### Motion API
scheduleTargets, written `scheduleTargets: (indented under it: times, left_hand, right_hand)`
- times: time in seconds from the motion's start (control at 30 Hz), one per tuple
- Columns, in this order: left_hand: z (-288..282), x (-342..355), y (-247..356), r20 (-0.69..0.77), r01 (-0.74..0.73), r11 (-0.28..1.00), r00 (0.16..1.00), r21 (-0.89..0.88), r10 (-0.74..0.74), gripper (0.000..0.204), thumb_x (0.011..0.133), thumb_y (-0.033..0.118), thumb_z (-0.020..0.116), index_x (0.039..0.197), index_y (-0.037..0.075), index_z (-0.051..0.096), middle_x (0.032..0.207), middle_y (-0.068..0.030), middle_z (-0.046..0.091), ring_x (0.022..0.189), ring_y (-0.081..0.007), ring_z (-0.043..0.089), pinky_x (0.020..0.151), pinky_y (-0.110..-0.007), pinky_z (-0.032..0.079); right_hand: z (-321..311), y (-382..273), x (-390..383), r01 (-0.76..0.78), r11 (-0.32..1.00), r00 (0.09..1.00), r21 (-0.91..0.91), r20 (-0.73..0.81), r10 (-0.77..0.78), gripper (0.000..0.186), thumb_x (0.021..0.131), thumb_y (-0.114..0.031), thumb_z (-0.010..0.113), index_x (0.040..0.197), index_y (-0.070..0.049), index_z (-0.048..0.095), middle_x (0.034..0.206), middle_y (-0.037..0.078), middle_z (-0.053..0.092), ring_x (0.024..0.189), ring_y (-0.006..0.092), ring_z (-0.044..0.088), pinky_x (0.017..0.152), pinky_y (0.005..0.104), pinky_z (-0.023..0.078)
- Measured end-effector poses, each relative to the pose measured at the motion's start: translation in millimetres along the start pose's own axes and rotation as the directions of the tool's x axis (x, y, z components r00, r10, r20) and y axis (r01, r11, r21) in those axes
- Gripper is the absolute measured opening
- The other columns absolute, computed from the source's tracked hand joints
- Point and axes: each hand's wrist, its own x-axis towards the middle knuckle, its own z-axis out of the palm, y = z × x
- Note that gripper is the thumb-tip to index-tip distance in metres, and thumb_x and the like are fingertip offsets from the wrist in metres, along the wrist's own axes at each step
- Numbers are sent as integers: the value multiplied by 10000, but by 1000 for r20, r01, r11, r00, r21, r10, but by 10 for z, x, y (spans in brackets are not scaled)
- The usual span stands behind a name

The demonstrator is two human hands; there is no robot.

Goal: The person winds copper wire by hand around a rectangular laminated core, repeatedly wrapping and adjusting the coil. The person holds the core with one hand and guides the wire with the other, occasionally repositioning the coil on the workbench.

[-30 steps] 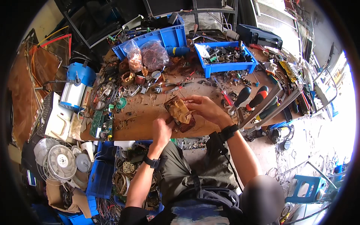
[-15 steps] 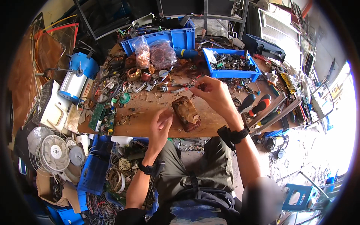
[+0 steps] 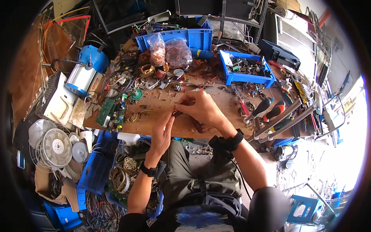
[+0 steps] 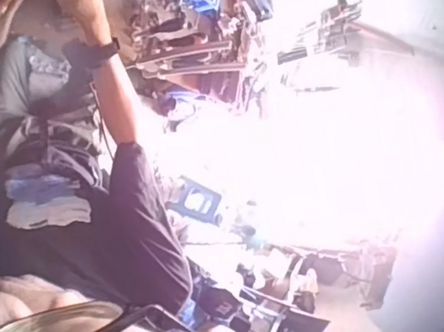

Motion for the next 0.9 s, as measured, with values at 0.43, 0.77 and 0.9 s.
scheduleTargets:
  times: [0.43, 0.77, 0.9]
  left_hand:
    - [205, -118, -75, 125, -28, 957, 992, 287, -9, 284, 1040, 39, 610, 1309, -17, 680, 1087, -238, 721, 961, -432, 704, 831, -437, 566]
    - [783, 73, -288, -8, -11, 962, 1000, 271, 14, 133, 926, -33, 629, 1032, -41, 709, 882, -230, 714, 792, -391, 707, 700, -429, 535]
    - [763, 11, -356, 29, 301, 947, 954, -109, -300, 204, 969, -33, 663, 1161, -72, 717, 1031, -128, 781, 919, -166, 734, 771, -326, 563]
  right_hand:
    - [-490, 954, -388, -237, 905, 936, 353, -166, 310, 297, 1052, -187, 668, 1283, -11, 729, 1058, 61, 766, 939, 113, 702, 807, 267, 564]
    - [-393, 1466, -372, -238, 818, 963, 523, 15, 271, 260, 1056, -165, 685, 1250, 3, 723, 1072, 9, 745, 911, 64, 661, 787, 238, 544]
    - [-459, 1316, -350, -117, 912, 972, 393, -145, 187, 181, 1005, -127, 744, 1110, 20, 741, 1035, 31, 773, 906, 90, 706, 798, 252, 566]
